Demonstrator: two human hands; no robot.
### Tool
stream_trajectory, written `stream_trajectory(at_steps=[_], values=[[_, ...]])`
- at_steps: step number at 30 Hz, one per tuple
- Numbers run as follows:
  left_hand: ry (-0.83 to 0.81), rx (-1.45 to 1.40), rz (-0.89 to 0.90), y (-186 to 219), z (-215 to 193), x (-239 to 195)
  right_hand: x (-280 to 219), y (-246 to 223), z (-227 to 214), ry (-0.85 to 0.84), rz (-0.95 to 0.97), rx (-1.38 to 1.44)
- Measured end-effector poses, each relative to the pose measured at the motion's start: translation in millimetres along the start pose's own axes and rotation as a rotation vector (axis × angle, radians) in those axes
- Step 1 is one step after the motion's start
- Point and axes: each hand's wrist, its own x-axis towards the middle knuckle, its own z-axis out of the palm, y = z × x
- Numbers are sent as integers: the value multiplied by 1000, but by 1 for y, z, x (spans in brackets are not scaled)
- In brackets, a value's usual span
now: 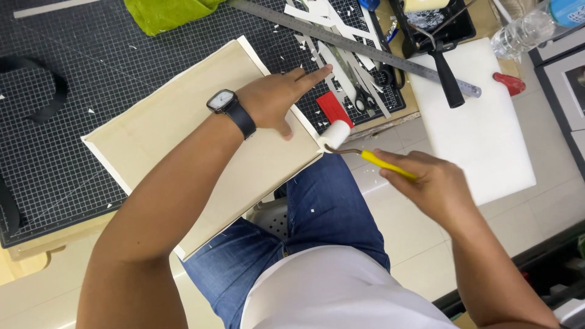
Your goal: Finishing a white cardboard box by smoothing edges, applying a coating with a roller, and trimming excess material with scissors.
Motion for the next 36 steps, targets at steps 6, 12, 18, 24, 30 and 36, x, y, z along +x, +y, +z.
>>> stream_trajectory(at_steps=[6, 12, 18, 24, 30, 36], values=[[12, -32, -4, -1, -1, -1, 12, -12, -1, 37, 48, 182], [14, -38, -5, -3, -1, -1, 19, -4, 10, 14, -61, 61], [46, -23, 23, -12, -1, 3, 16, -10, -5, -31, 32, 89], [75, -8, -16, -17, -12, -5, 38, -9, 23, 85, -96, 132], [99, -82, 73, -1, -6, -14, 28, 19, -39, -192, 356, 274], [139, -48, 220, 29, 31, -30, 96, 144, -37, 424, 212, -17]])
